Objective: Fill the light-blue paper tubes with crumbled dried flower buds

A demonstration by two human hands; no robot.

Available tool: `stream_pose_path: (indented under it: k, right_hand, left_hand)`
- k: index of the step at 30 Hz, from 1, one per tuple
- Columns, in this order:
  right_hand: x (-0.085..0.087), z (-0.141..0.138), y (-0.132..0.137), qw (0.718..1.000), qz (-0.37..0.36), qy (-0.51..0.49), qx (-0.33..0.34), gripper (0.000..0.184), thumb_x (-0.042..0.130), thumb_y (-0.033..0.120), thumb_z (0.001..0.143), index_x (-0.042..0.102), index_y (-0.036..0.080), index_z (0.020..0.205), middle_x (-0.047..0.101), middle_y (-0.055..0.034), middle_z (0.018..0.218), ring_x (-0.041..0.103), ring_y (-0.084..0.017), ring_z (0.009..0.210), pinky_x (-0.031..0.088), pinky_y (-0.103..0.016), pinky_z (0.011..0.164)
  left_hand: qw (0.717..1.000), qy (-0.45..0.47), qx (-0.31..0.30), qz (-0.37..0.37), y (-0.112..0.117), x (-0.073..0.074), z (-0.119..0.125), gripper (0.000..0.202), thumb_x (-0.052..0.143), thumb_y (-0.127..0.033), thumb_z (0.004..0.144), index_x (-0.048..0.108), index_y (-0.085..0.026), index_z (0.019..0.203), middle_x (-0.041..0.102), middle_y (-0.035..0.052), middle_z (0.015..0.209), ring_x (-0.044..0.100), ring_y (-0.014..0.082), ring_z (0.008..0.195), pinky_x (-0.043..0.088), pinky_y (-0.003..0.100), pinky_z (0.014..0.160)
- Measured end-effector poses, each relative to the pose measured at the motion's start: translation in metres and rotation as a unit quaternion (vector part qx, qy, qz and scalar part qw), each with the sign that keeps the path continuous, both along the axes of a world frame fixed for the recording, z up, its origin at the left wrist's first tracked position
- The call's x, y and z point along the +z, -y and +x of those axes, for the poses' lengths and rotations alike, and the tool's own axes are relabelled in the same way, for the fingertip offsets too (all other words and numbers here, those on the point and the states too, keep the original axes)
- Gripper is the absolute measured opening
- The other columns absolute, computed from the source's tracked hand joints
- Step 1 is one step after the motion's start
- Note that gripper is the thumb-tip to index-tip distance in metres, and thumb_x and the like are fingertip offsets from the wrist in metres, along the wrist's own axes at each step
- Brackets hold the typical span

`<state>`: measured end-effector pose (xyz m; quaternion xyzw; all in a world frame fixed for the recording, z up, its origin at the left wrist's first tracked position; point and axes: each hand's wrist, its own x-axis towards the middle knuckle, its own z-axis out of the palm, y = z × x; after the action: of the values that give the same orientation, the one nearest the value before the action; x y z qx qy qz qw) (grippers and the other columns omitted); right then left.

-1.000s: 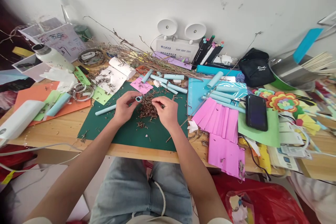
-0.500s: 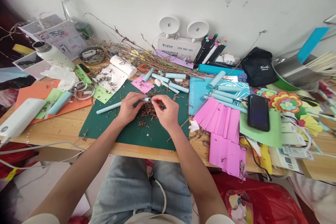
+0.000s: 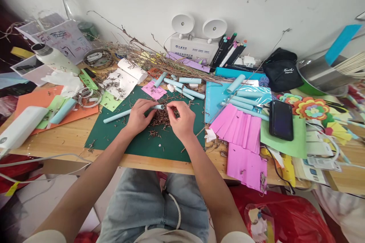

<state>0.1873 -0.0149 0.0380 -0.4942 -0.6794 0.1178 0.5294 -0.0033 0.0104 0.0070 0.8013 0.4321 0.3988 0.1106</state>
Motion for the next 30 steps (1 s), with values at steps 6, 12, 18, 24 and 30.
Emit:
stream_pose_path:
  k: [6,12,18,24,30]
  right_hand:
    - [-0.002,-0.002,0.000,1.000,0.004,0.012,0.015,0.010,0.057,0.020,0.089,0.065,0.024,0.091,0.071,-0.0023,0.085,0.066,-0.015,0.075,0.054,-0.030,0.073]
    - [0.000,-0.007,0.003,0.999,-0.016,-0.006,0.049,0.007,0.059,0.019,0.088,0.064,0.023,0.085,0.071,-0.0017,0.083,0.067,-0.015,0.076,0.054,-0.029,0.074]
    - [-0.003,-0.004,-0.001,0.978,-0.095,-0.180,0.054,0.009,0.068,0.027,0.083,0.061,0.022,0.085,0.071,-0.0018,0.083,0.070,-0.017,0.080,0.057,-0.030,0.074]
    - [-0.004,0.002,-0.004,0.990,-0.126,-0.059,0.036,0.007,0.064,0.026,0.086,0.070,0.022,0.085,0.073,-0.0015,0.081,0.068,-0.017,0.073,0.055,-0.030,0.072]
    - [-0.011,0.009,-0.007,0.973,-0.150,0.155,0.086,0.018,0.066,0.022,0.083,0.075,0.023,0.099,0.072,-0.0064,0.099,0.067,-0.021,0.088,0.054,-0.036,0.082]
  left_hand:
    - [0.999,0.009,-0.017,0.038,0.005,0.009,0.003,0.029,0.059,-0.027,0.091,0.065,-0.020,0.118,0.068,0.0098,0.115,0.056,0.0244,0.108,0.047,0.046,0.095]
    - [0.997,0.052,-0.035,0.053,0.005,0.010,0.011,0.017,0.055,-0.030,0.095,0.069,-0.020,0.095,0.070,0.0068,0.092,0.059,0.0186,0.088,0.050,0.036,0.080]
    - [0.996,0.084,0.003,0.030,0.001,0.008,0.009,0.030,0.047,-0.035,0.099,0.068,-0.018,0.087,0.069,0.0057,0.081,0.059,0.0176,0.080,0.049,0.034,0.076]
    - [0.998,0.004,-0.060,0.004,0.000,0.006,0.015,0.028,0.048,-0.035,0.098,0.068,-0.020,0.110,0.070,0.0091,0.102,0.059,0.0211,0.095,0.049,0.039,0.087]
    - [0.997,-0.062,-0.035,-0.019,0.003,0.008,0.000,0.029,0.049,-0.028,0.096,0.067,-0.019,0.117,0.067,0.0113,0.107,0.058,0.0247,0.099,0.049,0.044,0.089]
